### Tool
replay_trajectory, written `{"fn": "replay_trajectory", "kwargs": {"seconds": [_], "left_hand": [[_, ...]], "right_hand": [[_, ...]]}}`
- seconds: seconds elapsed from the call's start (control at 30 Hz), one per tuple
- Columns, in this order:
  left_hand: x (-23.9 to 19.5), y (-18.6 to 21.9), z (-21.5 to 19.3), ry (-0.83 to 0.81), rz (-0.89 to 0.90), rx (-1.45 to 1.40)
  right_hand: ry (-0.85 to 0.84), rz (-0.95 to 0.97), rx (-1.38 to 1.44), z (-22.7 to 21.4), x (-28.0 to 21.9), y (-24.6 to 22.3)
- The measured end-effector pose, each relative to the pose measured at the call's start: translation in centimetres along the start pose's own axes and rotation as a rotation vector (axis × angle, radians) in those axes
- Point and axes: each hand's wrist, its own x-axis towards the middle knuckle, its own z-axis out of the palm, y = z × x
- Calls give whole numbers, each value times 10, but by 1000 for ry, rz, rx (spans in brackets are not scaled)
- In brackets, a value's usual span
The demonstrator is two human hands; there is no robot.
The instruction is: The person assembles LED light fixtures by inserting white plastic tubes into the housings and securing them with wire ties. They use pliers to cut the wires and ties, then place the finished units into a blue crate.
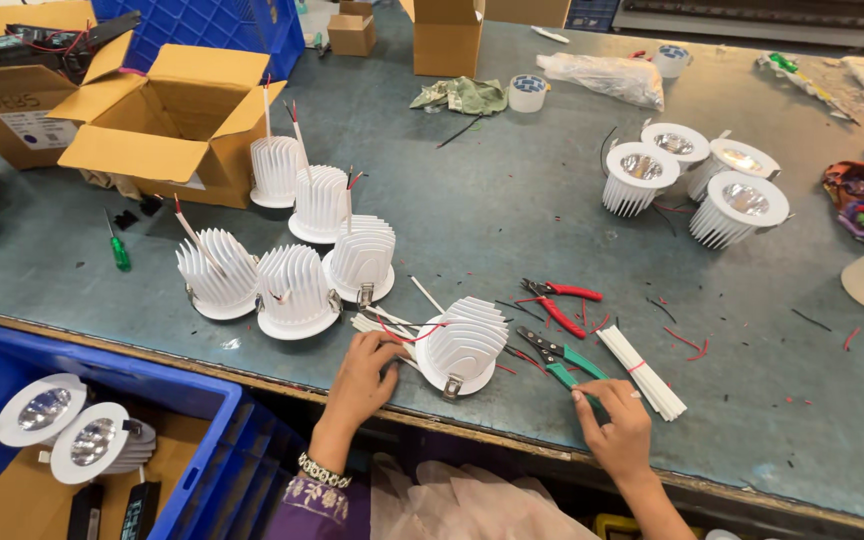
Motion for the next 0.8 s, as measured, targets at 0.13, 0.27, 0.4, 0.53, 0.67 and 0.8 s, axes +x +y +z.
{"fn": "replay_trajectory", "kwargs": {"seconds": [0.13, 0.27, 0.4, 0.53, 0.67, 0.8], "left_hand": [[-3, 0, -2, -31, 36, 106], [-1, -12, 0, -66, 155, 317], [2, -21, -2, -84, 280, 455], [-5, -20, -6, -106, 235, 385], [-18, -13, -4, -9, 110, 329], [-22, -9, 1, 12, 33, 286]], "right_hand": [[32, -217, 88, 10, 26, -37], [-95, -481, 51, 42, 73, -84], [-287, -664, -138, 82, 105, -120], [-495, -579, -95, 104, 110, -124], [-501, -500, 142, 106, 111, -105], [-661, -312, 457, 98, 119, -90]]}}
